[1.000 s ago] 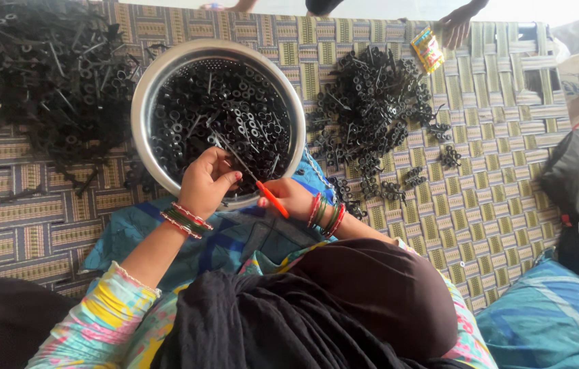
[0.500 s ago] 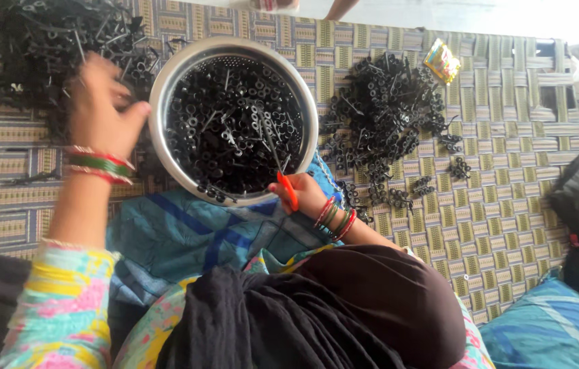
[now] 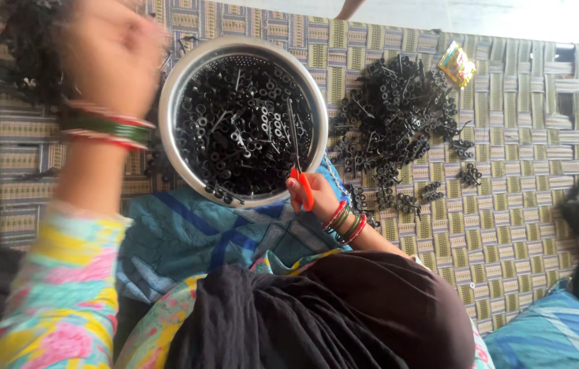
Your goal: The person sits on a mat and uses red-handled scissors to cut small black metal parts from a metal bowl, placing the cut pieces onto a pile on the mat.
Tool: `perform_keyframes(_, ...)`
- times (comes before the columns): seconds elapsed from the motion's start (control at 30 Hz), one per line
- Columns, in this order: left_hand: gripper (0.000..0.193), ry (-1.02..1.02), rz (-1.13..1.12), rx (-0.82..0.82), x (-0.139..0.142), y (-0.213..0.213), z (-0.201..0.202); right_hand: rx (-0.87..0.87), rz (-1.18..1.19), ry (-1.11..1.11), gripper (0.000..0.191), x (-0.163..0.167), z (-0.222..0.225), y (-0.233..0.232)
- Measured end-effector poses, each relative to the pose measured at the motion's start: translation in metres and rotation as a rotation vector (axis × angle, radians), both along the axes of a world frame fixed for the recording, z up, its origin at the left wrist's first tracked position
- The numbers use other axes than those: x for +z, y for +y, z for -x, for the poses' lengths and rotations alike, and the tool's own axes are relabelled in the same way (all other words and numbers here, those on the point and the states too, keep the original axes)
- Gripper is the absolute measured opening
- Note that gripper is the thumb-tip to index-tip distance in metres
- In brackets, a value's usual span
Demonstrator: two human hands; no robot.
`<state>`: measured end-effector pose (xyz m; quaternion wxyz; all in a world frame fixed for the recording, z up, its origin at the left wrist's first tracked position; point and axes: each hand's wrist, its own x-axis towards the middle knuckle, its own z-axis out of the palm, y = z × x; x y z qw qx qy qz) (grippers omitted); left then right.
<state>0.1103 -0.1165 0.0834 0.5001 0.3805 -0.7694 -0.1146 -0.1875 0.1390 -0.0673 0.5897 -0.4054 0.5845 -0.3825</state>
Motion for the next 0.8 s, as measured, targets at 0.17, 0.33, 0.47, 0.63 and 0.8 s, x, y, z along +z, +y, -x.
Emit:
perform_keyframes(0.17,0.03,-0.33,-0.196,-0.252,-0.086,0.003,0.094,-0.007,-0.008,-0.013,0.042,-0.001,0.0,0.005)
perform_keyframes(0.33,0.015,-0.356,-0.246,-0.261,-0.107,0.0,0.105,-0.018,-0.003,-0.018,0.04,0.0,0.003,0.003)
perform_keyframes(0.47,0.019,-0.049,-0.301,-0.308,-0.1,0.009,0.089,-0.032,-0.033,-0.057,0.039,0.0,0.001,0.0)
perform_keyframes(0.63,0.017,0.362,-0.815,-0.486,-0.126,0.034,0.079,-0.018,-0.032,-0.023,0.036,0.002,-0.005,-0.003)
perform_keyframes(0.8,0.03,0.525,-0.889,-0.547,-0.084,0.044,0.046,0.006,-0.036,0.056,0.039,0.002,-0.001,-0.001)
